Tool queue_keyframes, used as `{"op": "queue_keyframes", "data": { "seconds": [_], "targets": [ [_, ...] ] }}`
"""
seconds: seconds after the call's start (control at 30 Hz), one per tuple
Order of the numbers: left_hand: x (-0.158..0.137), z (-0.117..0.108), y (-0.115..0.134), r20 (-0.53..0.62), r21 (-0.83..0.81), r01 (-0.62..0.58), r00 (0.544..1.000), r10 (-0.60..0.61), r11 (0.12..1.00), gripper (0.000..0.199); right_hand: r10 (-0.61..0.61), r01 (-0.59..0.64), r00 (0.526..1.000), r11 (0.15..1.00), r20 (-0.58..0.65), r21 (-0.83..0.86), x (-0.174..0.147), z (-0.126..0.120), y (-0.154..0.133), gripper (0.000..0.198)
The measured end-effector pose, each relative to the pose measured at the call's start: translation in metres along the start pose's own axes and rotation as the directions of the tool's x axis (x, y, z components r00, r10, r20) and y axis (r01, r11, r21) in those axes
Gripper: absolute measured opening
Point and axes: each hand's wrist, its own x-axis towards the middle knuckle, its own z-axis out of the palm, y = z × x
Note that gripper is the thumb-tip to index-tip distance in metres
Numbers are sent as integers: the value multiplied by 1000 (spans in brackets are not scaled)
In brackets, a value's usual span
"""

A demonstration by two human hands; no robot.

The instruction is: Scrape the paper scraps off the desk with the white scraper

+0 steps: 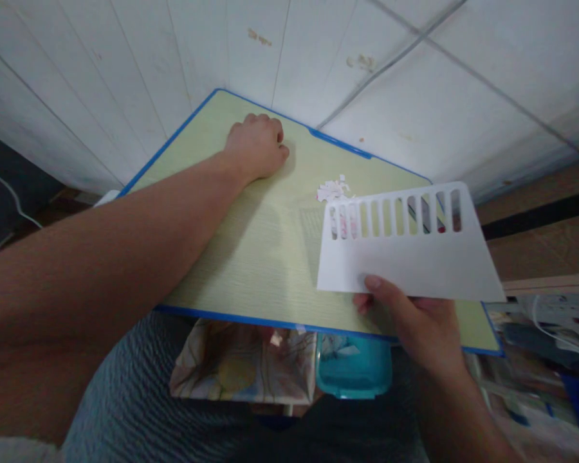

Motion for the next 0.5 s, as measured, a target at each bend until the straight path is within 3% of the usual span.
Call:
{"op": "queue_keyframes", "data": {
  "seconds": [0.13,0.23,0.37,0.5],
  "targets": [
    [-2,-1,2,0,-21,-11,1000,11,1000,67,64,-67,992,998,108,19,-29,9,-3,34],
    [-3,-3,4,-18,26,-13,1000,13,1000,56,72,-76,988,997,138,26,-32,7,-3,33],
    [-4,-3,6,-16,97,-7,1000,8,995,50,-34,36,998,998,-52,47,-1,-6,-1,23],
    [-1,-1,2,5,43,-3,1000,2,999,63,-84,90,962,996,-261,12,59,-31,5,18]
  ]
}}
